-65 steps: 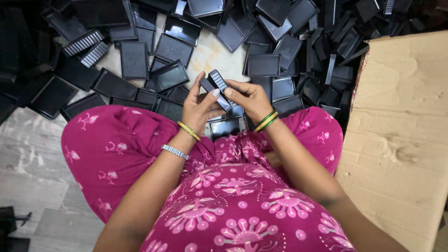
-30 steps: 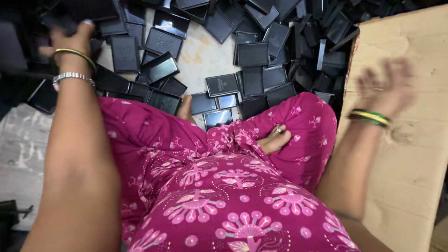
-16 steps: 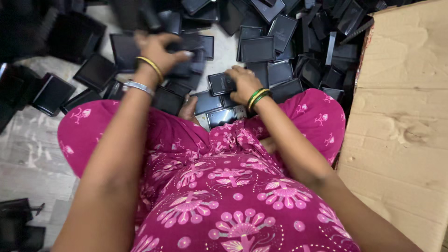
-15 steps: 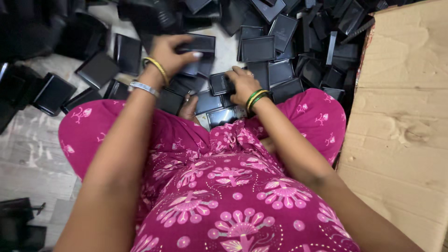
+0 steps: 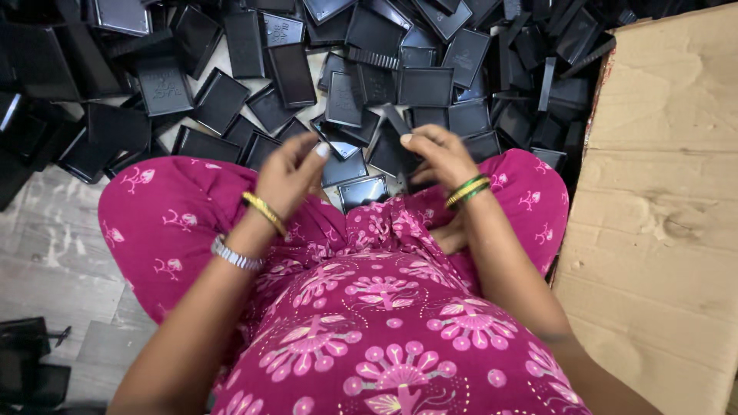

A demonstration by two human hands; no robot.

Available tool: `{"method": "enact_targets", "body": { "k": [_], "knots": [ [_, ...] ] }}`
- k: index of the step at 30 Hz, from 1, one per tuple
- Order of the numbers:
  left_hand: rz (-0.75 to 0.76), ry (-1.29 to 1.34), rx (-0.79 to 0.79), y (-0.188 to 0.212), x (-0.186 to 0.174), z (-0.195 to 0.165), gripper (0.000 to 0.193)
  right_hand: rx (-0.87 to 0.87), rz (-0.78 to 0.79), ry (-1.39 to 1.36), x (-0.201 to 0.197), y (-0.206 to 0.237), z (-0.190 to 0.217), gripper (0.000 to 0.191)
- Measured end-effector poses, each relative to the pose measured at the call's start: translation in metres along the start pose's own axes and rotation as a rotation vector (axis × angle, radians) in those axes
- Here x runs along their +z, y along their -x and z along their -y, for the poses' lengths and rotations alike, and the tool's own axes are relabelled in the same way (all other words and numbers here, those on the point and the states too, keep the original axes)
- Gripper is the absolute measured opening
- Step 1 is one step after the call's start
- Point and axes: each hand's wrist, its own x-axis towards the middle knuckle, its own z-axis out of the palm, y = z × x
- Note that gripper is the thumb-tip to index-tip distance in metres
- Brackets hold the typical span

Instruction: The person sits cross-legged on the floor and repeatedly picks up small black plastic cases from a large pile. They open each case, inspect the interior, and place it back into the pile. The task continues throughout the clip with no visible final destination for the sorted items.

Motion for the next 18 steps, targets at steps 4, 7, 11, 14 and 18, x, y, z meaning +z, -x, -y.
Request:
{"method": "enact_targets", "body": {
  "k": [4,7,11,14,18],
  "knots": [
    [0.104,0.708,-0.229,0.012,0.019,0.013,0.050,0.155,0.555,-0.554,0.051,0.013,-0.007,0.044],
    [0.122,0.919,-0.088,0.000,0.012,0.014,0.051,0.105,0.465,-0.286,0.085,-0.007,-0.010,0.041],
    [0.036,1.017,0.065,-0.018,-0.008,0.016,0.049,-0.590,-0.210,0.443,0.082,-0.060,0.017,0.026],
    [-0.004,1.254,-0.136,-0.025,-0.006,0.021,0.045,-0.661,-0.378,0.912,0.070,-0.088,0.042,0.075],
    [-0.038,1.129,-0.197,-0.027,0.001,0.028,0.052,-0.498,-0.201,1.073,0.070,-0.093,0.055,0.109]
  ]
}}
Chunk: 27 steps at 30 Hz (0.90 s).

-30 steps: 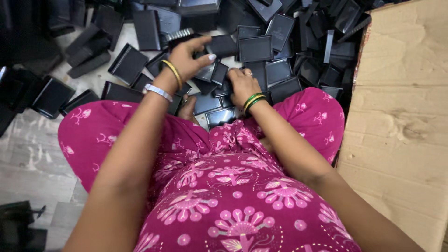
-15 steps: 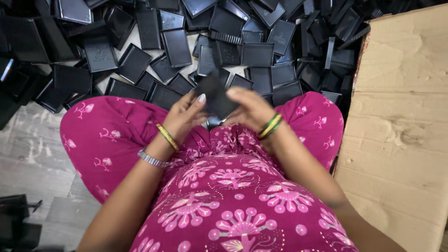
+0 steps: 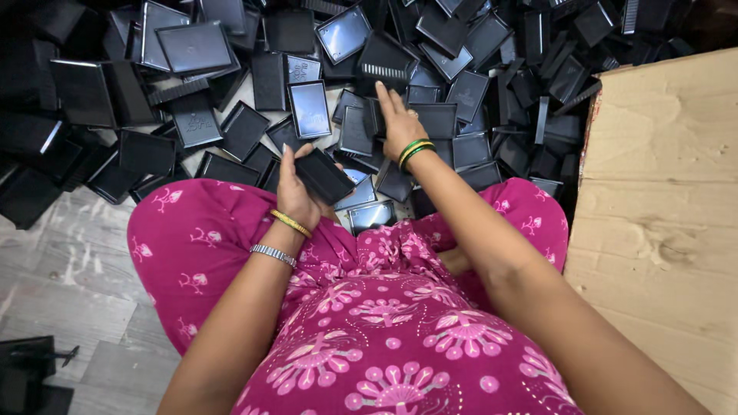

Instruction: The person sits cross-legged on the floor and repeatedly picks up small black plastic cases from a large pile. They open each case, inspect the interior, and place it back into the pile. The task continues throughout the clip with no visible final destination for the sorted items.

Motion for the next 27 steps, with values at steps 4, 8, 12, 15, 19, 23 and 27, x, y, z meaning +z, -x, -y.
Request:
{"method": "enact_targets", "body": {
  "k": [4,8,12,15,19,23,27],
  "knots": [
    [-0.007,-0.063,0.014,-0.002,-0.001,0.003,0.054,-0.115,0.044,0.071,-0.003,0.007,0.001,0.102],
    [0.085,-0.075,-0.025,0.000,0.002,0.000,0.045,0.007,-0.118,-0.328,-0.008,0.024,-0.008,0.083],
    [0.227,-0.189,-0.036,0.008,0.013,-0.001,0.056,0.183,0.371,-1.271,0.004,0.067,-0.015,0.054],
    [0.243,-0.229,-0.048,0.012,0.021,0.002,0.065,0.125,0.370,-1.219,0.021,0.096,-0.018,0.051],
    [0.176,-0.388,-0.098,0.013,0.021,0.007,0.071,0.022,0.261,-1.146,0.034,0.118,-0.015,0.051],
    [0.209,-0.477,-0.050,0.012,0.011,0.012,0.068,-0.299,0.125,-0.953,0.035,0.130,0.002,0.058],
    [0.209,-0.560,-0.065,0.009,-0.002,0.017,0.061,-0.206,0.209,-0.973,0.016,0.136,0.001,0.066]
  ]
}}
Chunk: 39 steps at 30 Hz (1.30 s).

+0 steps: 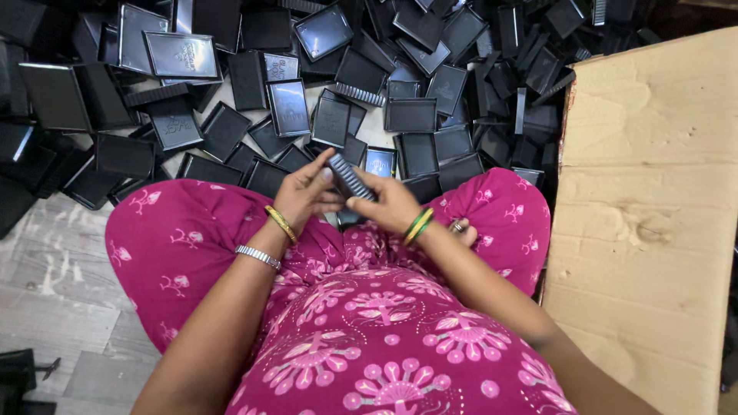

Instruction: The person sits cross-legged on the floor and repeatedly picks up small black plastic cases from a large pile. They open each case, inspect the interior, and place it back into the pile. The task continues throughout the clip with no visible final destination for the sorted items.

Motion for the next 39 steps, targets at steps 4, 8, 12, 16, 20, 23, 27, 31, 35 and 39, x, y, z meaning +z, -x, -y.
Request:
{"method": "enact_targets", "body": {
  "k": [4,8,12,16,20,23,27,31,35,39],
  "knots": [
    [0.066,-0.035,0.077,-0.006,-0.007,0.013,0.038,0.254,0.045,-0.347,-0.023,0.021,0.003,0.047],
    [0.112,-0.208,0.103,-0.007,-0.005,0.023,0.030,0.533,-0.130,-0.303,-0.040,0.042,-0.006,0.036],
    [-0.041,-0.071,0.018,-0.004,-0.003,0.017,0.040,0.125,-0.526,0.140,-0.114,0.064,0.003,0.019],
    [-0.264,0.048,0.055,-0.010,-0.010,0.003,0.041,-0.464,-1.414,-0.500,-0.246,0.111,0.036,0.053],
    [-0.254,0.069,0.076,-0.013,-0.011,0.006,0.038,-0.432,-1.440,-0.188,-0.282,0.115,0.049,0.052],
    [-0.184,0.103,0.074,-0.015,-0.008,0.010,0.036,-0.126,-1.081,-0.033,-0.216,0.054,0.032,0.042],
    [-0.204,0.107,0.008,-0.016,-0.006,0.006,0.034,0.256,-0.396,0.456,-0.072,-0.022,-0.013,0.032],
    [-0.230,0.117,-0.007,-0.012,-0.010,0.005,0.033,0.454,-0.252,0.878,-0.004,-0.052,-0.032,0.038],
    [-0.230,0.105,-0.018,-0.015,-0.014,0.008,0.033,0.466,-0.273,0.934,0.001,-0.054,-0.036,0.031],
    [-0.200,0.092,-0.070,-0.023,-0.010,0.013,0.038,0.346,-0.474,0.184,-0.015,-0.045,-0.037,0.023]
  ]
}}
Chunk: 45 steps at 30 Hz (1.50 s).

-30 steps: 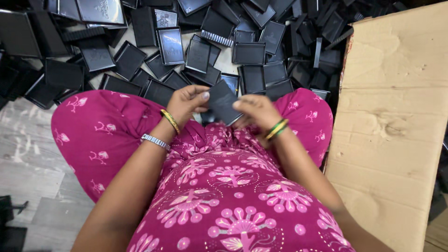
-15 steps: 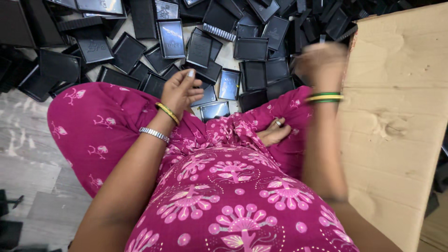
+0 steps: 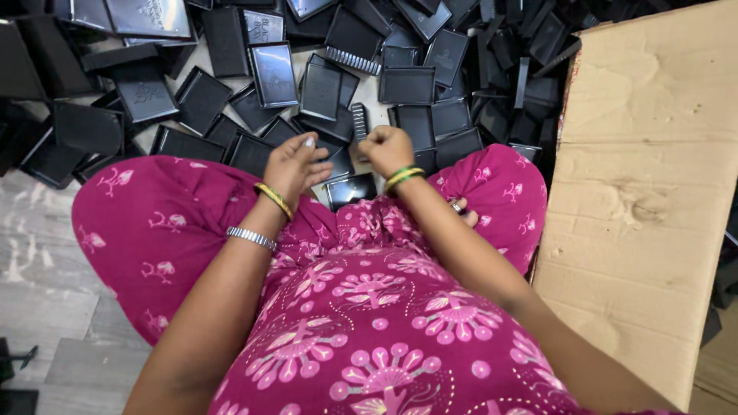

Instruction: The person sits cross-legged on the floor and repeatedly picks up small black plastic cases from a large pile. They open each case, inspect the interior, and place it back into the pile. The task continues throughout the clip with no visible final destination for the sorted items.

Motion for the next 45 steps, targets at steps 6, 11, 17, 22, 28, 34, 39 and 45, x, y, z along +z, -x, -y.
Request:
{"method": "enact_targets", "body": {
  "k": [6,11,17,22,28,34,39,45],
  "knots": [
    [0.143,-0.065,-0.029,0.008,0.004,0.001,0.036,0.301,0.268,-0.660,-0.019,0.018,-0.009,0.042],
    [0.200,-0.155,-0.041,0.012,0.009,0.002,0.034,-0.360,0.242,0.142,-0.006,0.032,-0.002,0.088],
    [0.180,-0.010,-0.074,0.013,0.011,-0.006,0.042,-0.469,-0.212,0.689,-0.047,-0.040,0.008,0.081],
    [0.159,-0.016,-0.056,0.007,0.008,-0.006,0.046,-0.393,-0.189,1.027,-0.081,-0.087,0.018,0.082],
    [0.128,-0.014,0.067,0.004,0.007,0.001,0.059,-0.216,-0.165,0.708,-0.072,-0.058,0.032,0.085],
    [0.242,0.067,0.176,0.023,0.026,-0.021,0.085,-0.317,0.262,0.013,-0.023,0.018,0.020,0.081],
    [0.193,0.159,0.207,0.039,0.032,-0.035,0.078,0.014,0.366,-0.495,-0.021,0.028,0.023,0.087],
    [0.168,0.026,0.152,0.034,0.032,-0.027,0.082,-0.058,0.549,-0.437,-0.023,0.030,0.025,0.074]
  ]
}}
